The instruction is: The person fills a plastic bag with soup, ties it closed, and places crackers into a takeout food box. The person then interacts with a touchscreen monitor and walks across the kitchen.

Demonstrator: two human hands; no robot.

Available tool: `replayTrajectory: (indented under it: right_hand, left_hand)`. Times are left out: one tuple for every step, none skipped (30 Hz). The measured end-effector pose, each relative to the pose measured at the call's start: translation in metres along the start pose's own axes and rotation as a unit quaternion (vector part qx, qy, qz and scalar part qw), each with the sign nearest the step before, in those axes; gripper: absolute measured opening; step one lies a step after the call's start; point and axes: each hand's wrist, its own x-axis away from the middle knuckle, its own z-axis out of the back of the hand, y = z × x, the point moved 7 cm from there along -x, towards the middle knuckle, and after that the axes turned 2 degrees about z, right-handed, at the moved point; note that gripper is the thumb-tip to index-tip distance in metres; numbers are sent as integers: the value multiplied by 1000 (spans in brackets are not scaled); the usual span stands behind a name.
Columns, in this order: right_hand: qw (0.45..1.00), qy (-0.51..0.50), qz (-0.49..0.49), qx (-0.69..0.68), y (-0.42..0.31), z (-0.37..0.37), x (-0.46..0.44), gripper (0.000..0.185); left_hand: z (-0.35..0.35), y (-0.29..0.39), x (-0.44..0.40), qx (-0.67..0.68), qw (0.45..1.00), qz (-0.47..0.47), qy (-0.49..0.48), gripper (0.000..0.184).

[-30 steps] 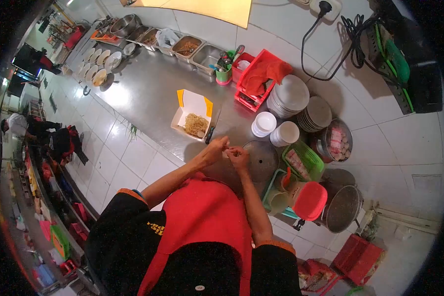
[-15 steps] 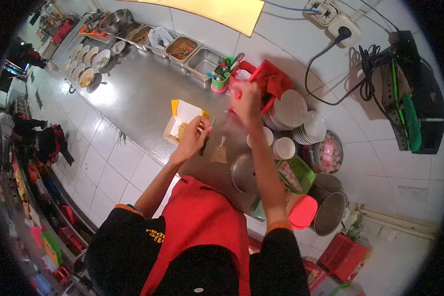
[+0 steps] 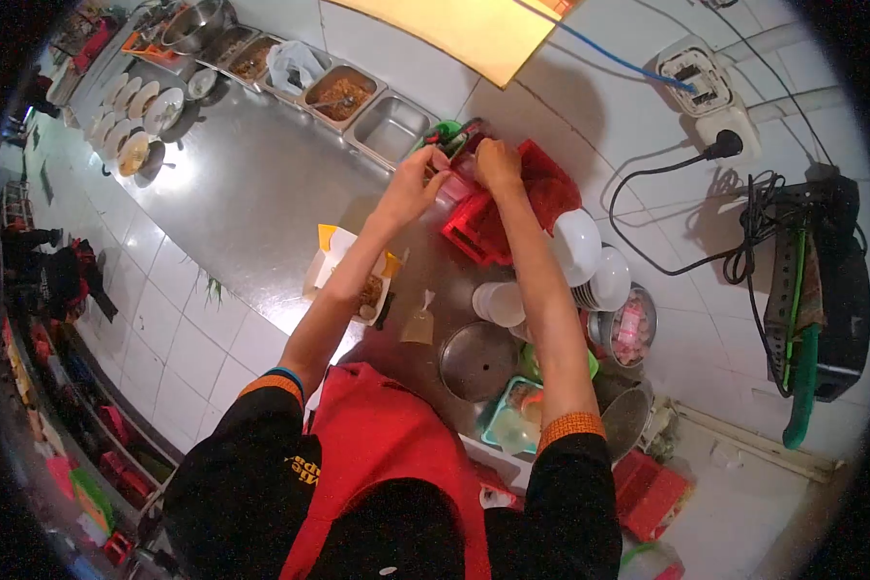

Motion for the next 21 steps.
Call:
replayTrajectory:
  right_hand:
    - [999,23,26,-12,3,-1,-1,25]
    - [1000,17,19,-14,5,-8,-3,25]
    - [999,35,5,5,4,-13,-6,25]
    - [998,56,-8,26,2,-13,-7,25]
    - [998,59,-10,9,2,-13,-7,23]
    - [998,59,-11,8,1,-8,-4,23]
    - [998,55,-6,-1,-2,-4,-1,21]
    - [999,52,1,-10,-5,2,2,19]
    - [999,52,3,-10,-8,10,5,19]
    - [989,64,20,-134,-8,21,9,18]
    - [963,74,36,-255,-7,32,15,18]
    - [964,75,40,-254,-5,43,20,18]
    - [947,96,53,-303,-2,57,27,18]
    - [926,118,65,-352,1,70,34,19]
    - [891,79,39,-445,4,73,42,16]
    - [891,83,41,-444,0,85,53,16]
    - [853,86,43,-513,-3,95,68,16]
    - [809,90,44,-580,-6,104,84,15]
    - [808,96,45,-579,-10,113,100,15]
    - [797,104,34,-594,-12,120,116,14]
    - [785,113,22,-609,-12,123,132,13]
  left_hand:
    - [-2,-6,-1,2,1000,15,0,14]
    - [-5,-10,-1,5,1000,20,-7,14]
    - [-9,-16,0,6,1000,26,-5,14]
    - [-12,-19,0,6,1000,31,-1,14]
    - [-14,-20,1,-16,1000,24,2,15]
    - [-17,-24,1,-16,1000,24,0,15]
    - [-18,-26,2,-4,1000,19,3,15]
    - [-18,-29,3,7,1000,14,7,15]
    - [-15,-27,4,6,1000,14,9,15]
    - [-13,-29,4,16,999,48,-3,18]
    - [-11,-30,5,27,996,82,-16,21]
    - [-7,-26,4,26,996,80,-12,21]
    - [1,-14,3,16,999,31,12,27]
    - [7,-1,2,5,999,-20,36,34]
    - [10,11,0,5,999,-24,38,34]
    - [13,30,-1,37,996,-54,65,40]
    - [18,49,3,70,990,-83,88,46]
    - [19,62,7,71,990,-86,85,46]
    - [13,69,8,177,983,-46,33,45]
    - [5,76,11,279,960,-6,-23,43]
    - [4,83,17,278,960,-10,-29,43]
